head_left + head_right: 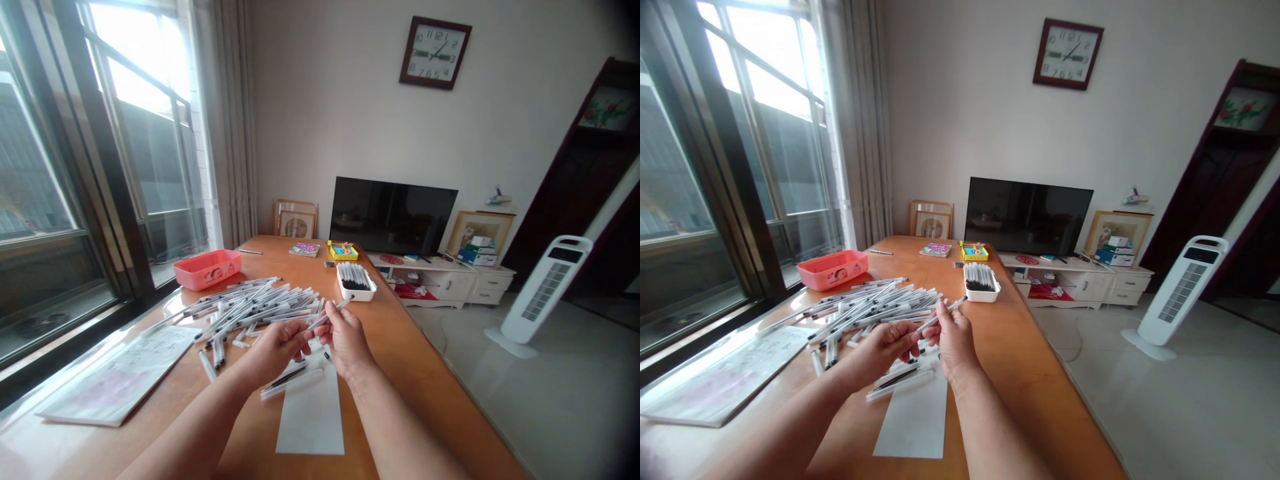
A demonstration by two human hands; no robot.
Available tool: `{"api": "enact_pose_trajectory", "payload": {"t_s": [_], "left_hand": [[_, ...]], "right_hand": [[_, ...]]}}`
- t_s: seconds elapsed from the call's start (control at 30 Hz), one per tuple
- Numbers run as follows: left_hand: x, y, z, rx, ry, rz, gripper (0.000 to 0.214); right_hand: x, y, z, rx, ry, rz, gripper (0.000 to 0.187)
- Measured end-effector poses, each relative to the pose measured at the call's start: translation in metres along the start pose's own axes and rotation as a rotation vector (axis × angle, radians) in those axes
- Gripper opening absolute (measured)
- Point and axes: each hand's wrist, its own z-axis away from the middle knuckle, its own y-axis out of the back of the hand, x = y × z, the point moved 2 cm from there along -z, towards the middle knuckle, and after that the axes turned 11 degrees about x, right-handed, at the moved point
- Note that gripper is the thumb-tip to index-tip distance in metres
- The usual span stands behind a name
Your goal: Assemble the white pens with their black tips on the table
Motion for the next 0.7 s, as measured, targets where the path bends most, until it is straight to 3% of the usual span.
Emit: {"api": "enact_pose_trajectory", "payload": {"t_s": [0.2, 0.33, 0.47, 0.53, 0.7], "left_hand": [[0.001, -0.003, -0.001, 0.032, 0.098, -0.028, 0.043], [0.000, -0.001, 0.002, -0.062, 0.187, 0.150, 0.042], [-0.010, 0.008, 0.004, -0.137, 0.320, 0.293, 0.046], [-0.018, 0.014, 0.001, -0.062, 0.314, 0.287, 0.045], [-0.042, 0.029, -0.012, 0.276, 0.164, -0.028, 0.037]], "right_hand": [[0.005, -0.004, 0.003, 0.010, 0.043, 0.010, 0.043], [0.002, 0.000, -0.004, 0.012, 0.011, -0.040, 0.045], [-0.010, 0.021, -0.024, 0.191, -0.002, -0.212, 0.041], [-0.012, 0.025, -0.029, 0.235, 0.003, -0.228, 0.041], [0.000, 0.011, -0.015, 0.037, -0.065, -0.110, 0.041]]}}
